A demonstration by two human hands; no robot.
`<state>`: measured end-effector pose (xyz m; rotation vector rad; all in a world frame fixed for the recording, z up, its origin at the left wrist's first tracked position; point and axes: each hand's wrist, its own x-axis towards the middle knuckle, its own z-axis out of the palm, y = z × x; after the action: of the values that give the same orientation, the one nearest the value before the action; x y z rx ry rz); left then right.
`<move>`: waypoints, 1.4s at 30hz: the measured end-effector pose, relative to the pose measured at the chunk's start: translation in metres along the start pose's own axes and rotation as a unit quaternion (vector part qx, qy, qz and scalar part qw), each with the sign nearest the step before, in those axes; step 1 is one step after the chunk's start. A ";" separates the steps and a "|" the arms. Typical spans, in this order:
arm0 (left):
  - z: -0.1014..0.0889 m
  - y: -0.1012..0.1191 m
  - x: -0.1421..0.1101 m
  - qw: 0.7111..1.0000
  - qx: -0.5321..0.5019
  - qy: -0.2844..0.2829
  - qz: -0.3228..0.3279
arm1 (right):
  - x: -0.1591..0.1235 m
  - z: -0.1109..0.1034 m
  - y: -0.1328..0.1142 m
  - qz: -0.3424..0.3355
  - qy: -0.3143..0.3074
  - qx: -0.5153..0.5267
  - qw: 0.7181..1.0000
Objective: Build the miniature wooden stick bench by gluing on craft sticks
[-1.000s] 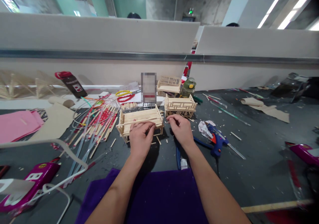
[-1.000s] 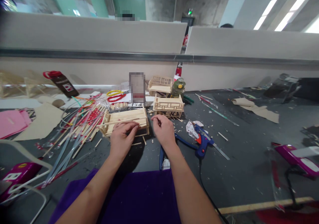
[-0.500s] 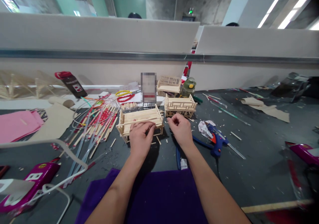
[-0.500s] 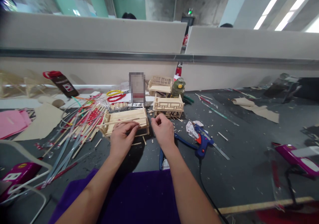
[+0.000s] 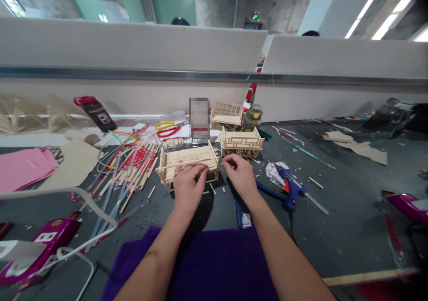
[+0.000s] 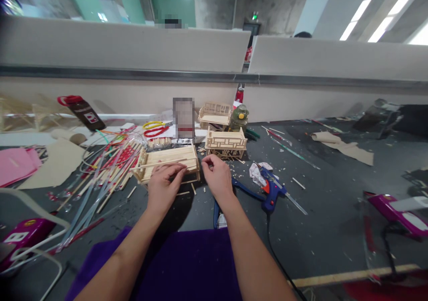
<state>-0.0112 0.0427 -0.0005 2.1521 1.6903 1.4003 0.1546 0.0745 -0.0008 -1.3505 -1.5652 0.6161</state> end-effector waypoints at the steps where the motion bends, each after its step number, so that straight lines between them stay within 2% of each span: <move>1: 0.000 0.000 0.000 1.000 0.001 0.000 0.001 | 0.000 0.000 0.000 -0.001 -0.001 -0.001 1.000; 9: 0.001 -0.001 0.000 1.000 0.006 0.000 -0.003 | 0.001 0.000 0.002 -0.012 -0.015 0.009 1.000; 17: 0.000 0.000 0.000 1.000 0.011 -0.005 -0.004 | 0.004 0.001 0.009 0.002 -0.042 0.108 0.993; 23: 0.000 0.000 0.000 1.000 0.012 -0.012 -0.007 | 0.004 0.002 0.006 -0.002 -0.043 0.130 0.991; 32: 0.001 0.000 0.001 1.000 0.016 -0.014 -0.016 | 0.004 0.000 0.007 -0.025 -0.031 0.078 0.996; 38: 0.001 0.001 0.001 1.000 0.020 -0.016 -0.017 | 0.002 -0.003 -0.003 -0.038 -0.003 0.102 0.994; 42: 0.001 0.000 0.001 0.999 0.022 -0.017 -0.022 | -0.004 -0.005 -0.009 -0.112 -0.035 0.047 0.992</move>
<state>-0.0103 0.0437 -0.0004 2.1346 1.7604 1.3217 0.1540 0.0677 0.0079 -1.0762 -1.6937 0.5949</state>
